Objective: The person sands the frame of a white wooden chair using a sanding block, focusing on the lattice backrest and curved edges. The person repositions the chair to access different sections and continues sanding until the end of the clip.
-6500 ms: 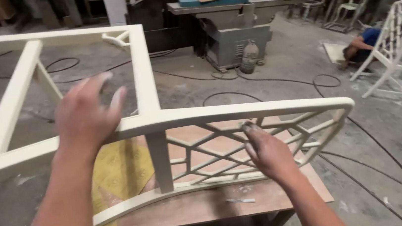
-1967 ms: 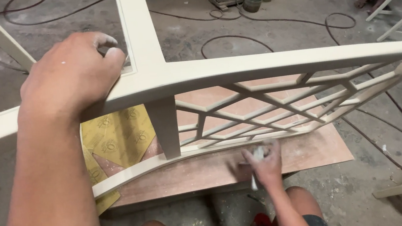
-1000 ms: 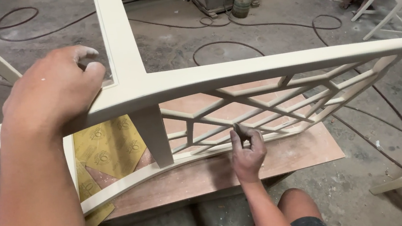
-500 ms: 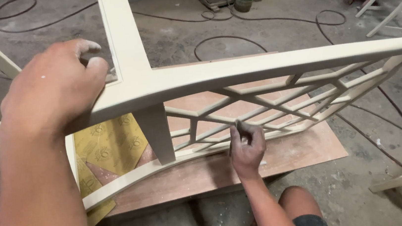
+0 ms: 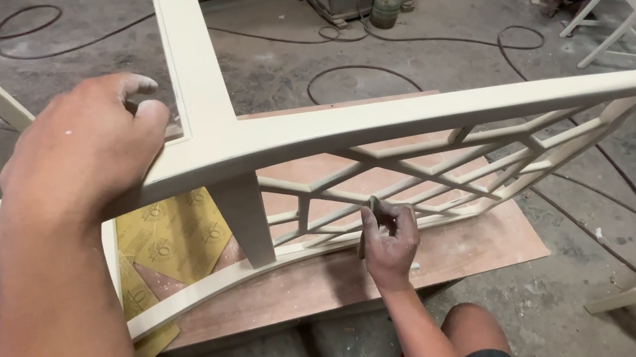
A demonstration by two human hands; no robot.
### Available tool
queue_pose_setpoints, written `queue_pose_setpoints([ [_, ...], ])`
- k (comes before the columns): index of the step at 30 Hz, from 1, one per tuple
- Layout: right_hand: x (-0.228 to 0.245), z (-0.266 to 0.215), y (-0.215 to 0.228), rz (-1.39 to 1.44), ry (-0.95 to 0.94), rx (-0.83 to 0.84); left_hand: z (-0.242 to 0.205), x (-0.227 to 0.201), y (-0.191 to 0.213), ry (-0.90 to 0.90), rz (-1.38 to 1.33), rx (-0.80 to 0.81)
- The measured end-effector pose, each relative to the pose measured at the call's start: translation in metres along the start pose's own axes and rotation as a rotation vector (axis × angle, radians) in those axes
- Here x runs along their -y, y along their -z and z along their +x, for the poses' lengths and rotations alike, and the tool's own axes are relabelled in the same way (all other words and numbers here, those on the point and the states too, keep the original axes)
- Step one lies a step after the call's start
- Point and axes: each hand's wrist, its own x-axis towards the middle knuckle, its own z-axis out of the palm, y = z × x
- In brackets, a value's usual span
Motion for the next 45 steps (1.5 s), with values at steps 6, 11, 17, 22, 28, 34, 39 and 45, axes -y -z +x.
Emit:
queue_pose_setpoints([
  [6, -0.004, -0.018, 0.012, -0.007, -0.043, 0.053, 0.0, 0.0, 0.0, 0.007, -0.003, -0.002],
  [11, 0.003, 0.0, 0.006, -0.009, 0.018, 0.042, 0.0, 0.001, -0.001, -0.018, 0.006, -0.013],
  [17, 0.008, 0.004, 0.006, 0.02, -0.032, 0.046, -0.001, -0.001, 0.001, 0.008, -0.01, -0.009],
  [22, 0.001, -0.004, 0.013, -0.016, 0.013, 0.054, 0.001, 0.001, 0.002, -0.025, -0.007, -0.021],
  [28, 0.018, -0.012, 0.024, -0.006, -0.196, 0.13, -0.001, 0.0, 0.001, -0.015, 0.007, 0.01],
  [34, 0.025, -0.015, -0.011, 0.118, -0.147, 0.022, 0.001, 0.003, -0.001, -0.023, -0.006, -0.017],
  [39, 0.035, -0.021, -0.022, 0.192, -0.069, 0.013, 0.002, 0.003, -0.002, -0.018, -0.007, -0.022],
  [45, 0.037, -0.025, -0.027, 0.346, -0.146, -0.051, 0.004, 0.002, -0.002, -0.029, 0.007, -0.022],
])
